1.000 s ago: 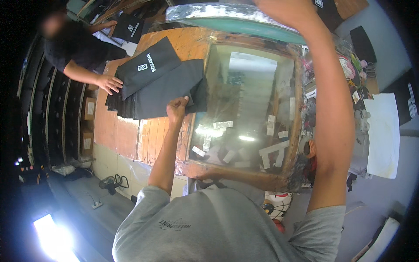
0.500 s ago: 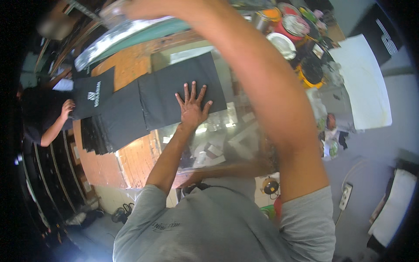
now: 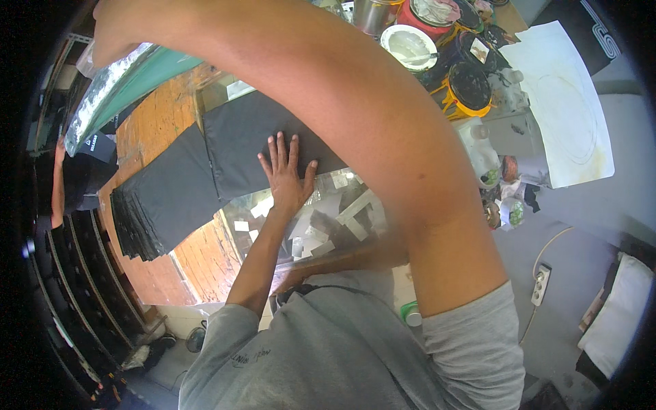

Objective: The person performs screen printing on black bags by placing a bag on a flat surface, lowering a screen over it, and using a squeegee to apply white ink before lifting the screen and setting the printed bag aside.

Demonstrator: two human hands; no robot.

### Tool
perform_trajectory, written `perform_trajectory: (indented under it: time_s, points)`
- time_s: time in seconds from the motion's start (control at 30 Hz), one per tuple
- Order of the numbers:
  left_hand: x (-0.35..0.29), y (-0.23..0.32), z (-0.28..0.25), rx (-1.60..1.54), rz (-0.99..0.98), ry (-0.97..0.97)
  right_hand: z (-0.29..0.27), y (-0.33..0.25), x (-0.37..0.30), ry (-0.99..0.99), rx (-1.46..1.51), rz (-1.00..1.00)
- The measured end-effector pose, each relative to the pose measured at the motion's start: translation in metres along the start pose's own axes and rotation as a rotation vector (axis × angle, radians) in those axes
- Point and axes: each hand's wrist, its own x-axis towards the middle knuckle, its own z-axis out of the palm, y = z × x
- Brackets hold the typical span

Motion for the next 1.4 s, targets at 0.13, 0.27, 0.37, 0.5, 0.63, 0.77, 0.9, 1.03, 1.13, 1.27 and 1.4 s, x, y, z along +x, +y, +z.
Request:
perform_trajectory:
  time_s: [0.13,0.27,0.37,0.5,0.63,0.77,0.9,1.03,1.13,1.27,1.4]
  points:
    - [-0.019,0.000,0.003,0.096,-0.032,-0.015,0.000,-0.004,-0.003,-0.002,0.004,0.013]
    - [-0.023,0.003,0.005,0.127,-0.036,0.000,0.000,-0.007,-0.002,-0.002,0.007,0.028]
    - [-0.022,0.004,0.005,0.119,-0.032,-0.001,0.003,-0.008,0.000,-0.008,0.003,0.040]
    - [-0.023,0.004,0.006,0.122,-0.024,-0.007,0.008,-0.012,0.003,-0.020,-0.031,0.076]
    - [-0.024,0.004,0.000,0.144,-0.007,-0.016,0.009,-0.013,0.004,-0.048,0.027,0.037]
    - [-0.028,0.012,-0.035,-0.061,-0.091,-0.027,0.037,-0.016,-0.023,0.179,-0.013,-0.068]
    - [-0.059,0.023,-0.099,-0.876,-0.172,0.378,0.113,-0.026,-0.096,0.324,-0.199,-0.073]
    - [-0.111,0.025,-0.128,-1.881,-0.496,0.445,0.196,-0.014,-0.165,0.198,-0.036,0.029]
    - [-0.119,0.011,-0.108,-2.107,-0.964,0.291,0.232,0.037,-0.158,0.110,-0.001,0.085]
    - [-0.116,-0.007,-0.073,-2.056,-1.109,0.236,0.265,0.103,-0.096,0.241,-0.130,0.064]
    - [-0.122,-0.010,-0.064,-2.021,-1.159,0.246,0.300,0.150,-0.022,0.325,-0.336,0.037]
